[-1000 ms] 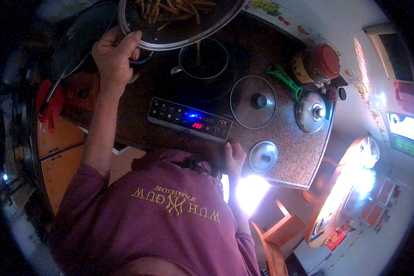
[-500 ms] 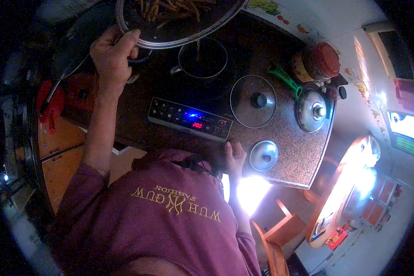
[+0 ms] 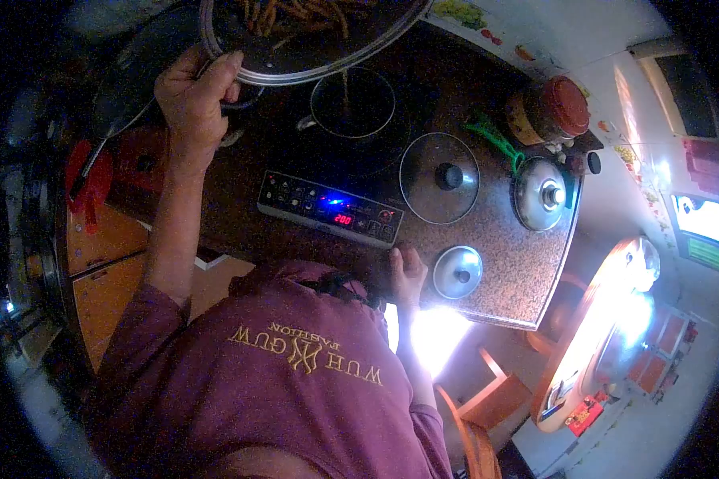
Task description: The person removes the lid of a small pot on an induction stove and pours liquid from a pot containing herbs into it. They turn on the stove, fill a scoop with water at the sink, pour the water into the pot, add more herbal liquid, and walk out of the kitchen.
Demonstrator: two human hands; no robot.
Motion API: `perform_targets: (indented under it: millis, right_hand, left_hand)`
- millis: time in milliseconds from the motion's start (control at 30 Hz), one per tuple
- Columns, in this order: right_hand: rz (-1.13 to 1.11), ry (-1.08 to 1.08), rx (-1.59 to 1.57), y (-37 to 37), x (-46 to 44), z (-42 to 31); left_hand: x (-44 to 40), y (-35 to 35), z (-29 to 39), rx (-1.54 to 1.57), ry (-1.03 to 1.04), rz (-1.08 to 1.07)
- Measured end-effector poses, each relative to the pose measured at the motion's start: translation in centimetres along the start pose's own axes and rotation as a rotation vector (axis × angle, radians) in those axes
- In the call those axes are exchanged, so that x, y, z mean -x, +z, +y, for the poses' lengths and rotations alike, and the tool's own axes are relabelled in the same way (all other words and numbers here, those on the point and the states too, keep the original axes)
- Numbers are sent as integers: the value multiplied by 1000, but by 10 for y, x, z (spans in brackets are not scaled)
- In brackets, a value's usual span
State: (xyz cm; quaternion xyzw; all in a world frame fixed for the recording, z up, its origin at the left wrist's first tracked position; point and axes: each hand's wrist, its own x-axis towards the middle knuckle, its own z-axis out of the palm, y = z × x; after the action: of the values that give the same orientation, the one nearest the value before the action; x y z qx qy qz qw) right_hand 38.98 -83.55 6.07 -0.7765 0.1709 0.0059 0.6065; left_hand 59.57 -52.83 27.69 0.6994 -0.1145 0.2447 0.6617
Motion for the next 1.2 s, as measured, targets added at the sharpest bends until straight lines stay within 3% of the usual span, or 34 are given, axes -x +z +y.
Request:
perform_targets:
  millis: [1200]
  right_hand:
    - [-2,-18,85,-3,-1,8]
  left_hand:
    - [-4,-6,7,24,12,-4]
